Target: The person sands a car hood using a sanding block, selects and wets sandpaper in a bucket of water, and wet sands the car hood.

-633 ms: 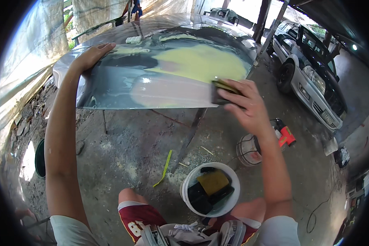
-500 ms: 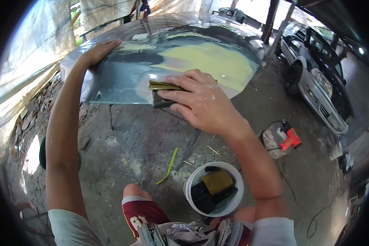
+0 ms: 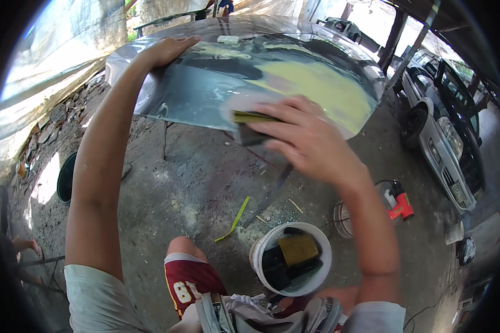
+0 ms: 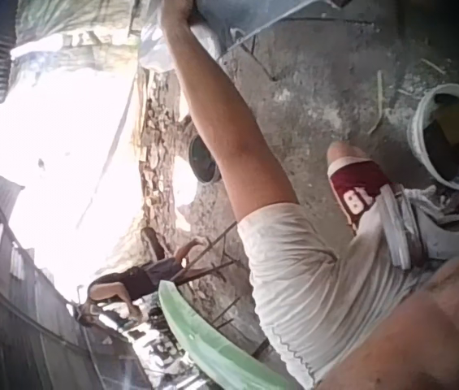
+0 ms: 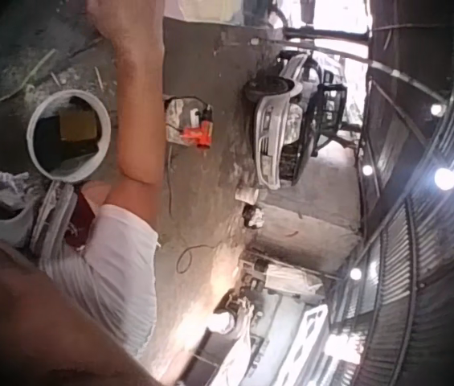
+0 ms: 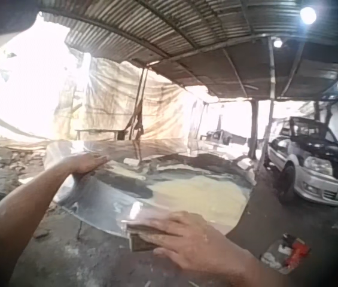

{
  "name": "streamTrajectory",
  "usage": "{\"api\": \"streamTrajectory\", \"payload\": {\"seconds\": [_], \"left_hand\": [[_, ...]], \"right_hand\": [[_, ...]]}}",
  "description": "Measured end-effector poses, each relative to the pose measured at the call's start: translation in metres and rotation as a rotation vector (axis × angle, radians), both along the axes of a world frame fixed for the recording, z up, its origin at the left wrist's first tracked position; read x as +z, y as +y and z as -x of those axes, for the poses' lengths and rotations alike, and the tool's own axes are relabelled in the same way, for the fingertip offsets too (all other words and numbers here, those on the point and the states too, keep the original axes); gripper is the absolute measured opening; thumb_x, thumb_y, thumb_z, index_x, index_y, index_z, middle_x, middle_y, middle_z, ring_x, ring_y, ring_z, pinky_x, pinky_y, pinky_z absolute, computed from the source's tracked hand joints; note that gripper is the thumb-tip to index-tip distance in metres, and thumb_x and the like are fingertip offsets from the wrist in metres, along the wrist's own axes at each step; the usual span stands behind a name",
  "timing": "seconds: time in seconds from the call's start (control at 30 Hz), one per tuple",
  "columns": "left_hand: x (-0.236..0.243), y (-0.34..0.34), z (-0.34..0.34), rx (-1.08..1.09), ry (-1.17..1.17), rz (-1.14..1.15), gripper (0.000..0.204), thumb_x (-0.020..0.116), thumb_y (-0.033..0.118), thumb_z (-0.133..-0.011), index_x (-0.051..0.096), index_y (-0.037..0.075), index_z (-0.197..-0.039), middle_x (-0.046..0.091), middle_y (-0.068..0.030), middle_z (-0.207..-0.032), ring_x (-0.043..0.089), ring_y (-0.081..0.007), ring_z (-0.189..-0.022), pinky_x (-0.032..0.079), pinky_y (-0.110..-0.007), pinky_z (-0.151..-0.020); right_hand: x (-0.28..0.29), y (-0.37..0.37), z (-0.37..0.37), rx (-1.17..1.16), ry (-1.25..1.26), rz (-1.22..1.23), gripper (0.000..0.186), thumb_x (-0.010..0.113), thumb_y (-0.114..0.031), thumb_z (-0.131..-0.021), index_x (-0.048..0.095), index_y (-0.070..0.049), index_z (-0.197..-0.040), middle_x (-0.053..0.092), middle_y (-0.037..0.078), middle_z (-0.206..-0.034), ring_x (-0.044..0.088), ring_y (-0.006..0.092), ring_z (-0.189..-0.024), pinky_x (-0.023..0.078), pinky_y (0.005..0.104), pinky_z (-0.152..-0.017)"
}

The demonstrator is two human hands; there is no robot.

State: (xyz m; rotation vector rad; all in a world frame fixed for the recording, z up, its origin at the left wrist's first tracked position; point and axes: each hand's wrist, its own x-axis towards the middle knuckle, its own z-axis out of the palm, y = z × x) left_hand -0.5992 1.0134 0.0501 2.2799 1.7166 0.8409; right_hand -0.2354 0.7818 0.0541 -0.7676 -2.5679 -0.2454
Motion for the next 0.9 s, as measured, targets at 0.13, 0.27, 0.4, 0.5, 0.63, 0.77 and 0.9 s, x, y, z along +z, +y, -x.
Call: {"api": "streamTrajectory", "payload": {"seconds": [0.13, 0.27, 0.4, 0.5, 0.63, 0.77, 0.9], "left_hand": [[0.012, -0.004, -0.012, -0.026, 0.133, 0.012, 0.099, 0.032, 0.089, -0.088, 0.063, 0.01, -0.139, 0.062, -0.0258, -0.136, 0.058, -0.043, -0.128, 0.04, -0.046, -0.111], [0.023, -0.028, -0.034, -0.021, 0.202, 0.093, 0.101, 0.025, 0.091, -0.088, 0.063, 0.012, -0.139, 0.057, -0.0237, -0.144, 0.052, -0.0427, -0.135, 0.038, -0.048, -0.113], [0.026, -0.032, -0.033, -0.004, 0.184, 0.106, 0.101, 0.023, 0.09, -0.088, 0.063, 0.013, -0.139, 0.055, -0.0244, -0.145, 0.051, -0.0434, -0.136, 0.037, -0.049, -0.114], [0.021, -0.031, -0.026, 0.016, 0.137, 0.075, 0.103, 0.03, 0.089, -0.088, 0.069, 0.004, -0.129, 0.065, -0.0265, -0.131, 0.06, -0.0436, -0.125, 0.039, -0.046, -0.111], [0.017, -0.025, -0.03, 0.029, 0.19, 0.032, 0.099, 0.024, 0.088, -0.09, 0.067, 0.01, -0.133, 0.058, -0.0229, -0.143, 0.053, -0.0425, -0.134, 0.037, -0.05, -0.114], [0.014, -0.005, -0.033, -0.048, 0.104, 0.013, 0.097, 0.03, 0.088, -0.089, 0.063, 0.01, -0.139, 0.057, -0.0277, -0.142, 0.053, -0.0443, -0.134, 0.036, -0.045, -0.114], [0.012, -0.021, -0.019, -0.024, 0.125, 0.037, 0.097, 0.03, 0.087, -0.09, 0.063, 0.01, -0.138, 0.058, -0.0273, -0.141, 0.053, -0.0441, -0.133, 0.036, -0.046, -0.114]], "right_hand": [[-0.007, -0.034, -0.125, -0.238, 0.031, 0.057, 0.039, 0.073, -0.016, -0.083, 0.074, -0.013, -0.122, 0.064, 0.006, -0.136, 0.057, 0.0318, -0.123, 0.044, 0.0443, -0.109], [0.015, -0.011, -0.045, -0.17, -0.071, 0.029, 0.037, 0.072, -0.014, -0.083, 0.074, -0.011, -0.12, 0.065, 0.007, -0.134, 0.057, 0.0324, -0.12, 0.044, 0.045, -0.106], [0.022, 0.026, 0.041, -0.014, -0.065, -0.082, 0.034, 0.071, -0.013, -0.085, 0.074, -0.01, -0.119, 0.064, 0.008, -0.132, 0.057, 0.0322, -0.119, 0.045, 0.0442, -0.104], [0.011, 0.002, 0.006, -0.005, -0.057, -0.036, 0.031, 0.07, -0.016, -0.086, 0.074, -0.01, -0.117, 0.065, 0.007, -0.128, 0.057, 0.0307, -0.117, 0.045, 0.0439, -0.101], [0.011, -0.006, -0.004, -0.063, -0.066, -0.017, 0.031, 0.072, -0.017, -0.086, 0.075, -0.01, -0.116, 0.065, 0.006, -0.125, 0.058, 0.0291, -0.114, 0.046, 0.0439, -0.099], [0.023, 0.028, 0.054, -0.038, -0.063, -0.099, 0.032, 0.072, -0.015, -0.085, 0.075, -0.011, -0.116, 0.065, 0.006, -0.126, 0.058, 0.0298, -0.114, 0.046, 0.0442, -0.1], [0.005, 0.007, 0.032, -0.041, -0.008, -0.08, 0.031, 0.071, -0.016, -0.085, 0.076, -0.012, -0.115, 0.066, 0.006, -0.12, 0.058, 0.0296, -0.113, 0.046, 0.0441, -0.098]]}}
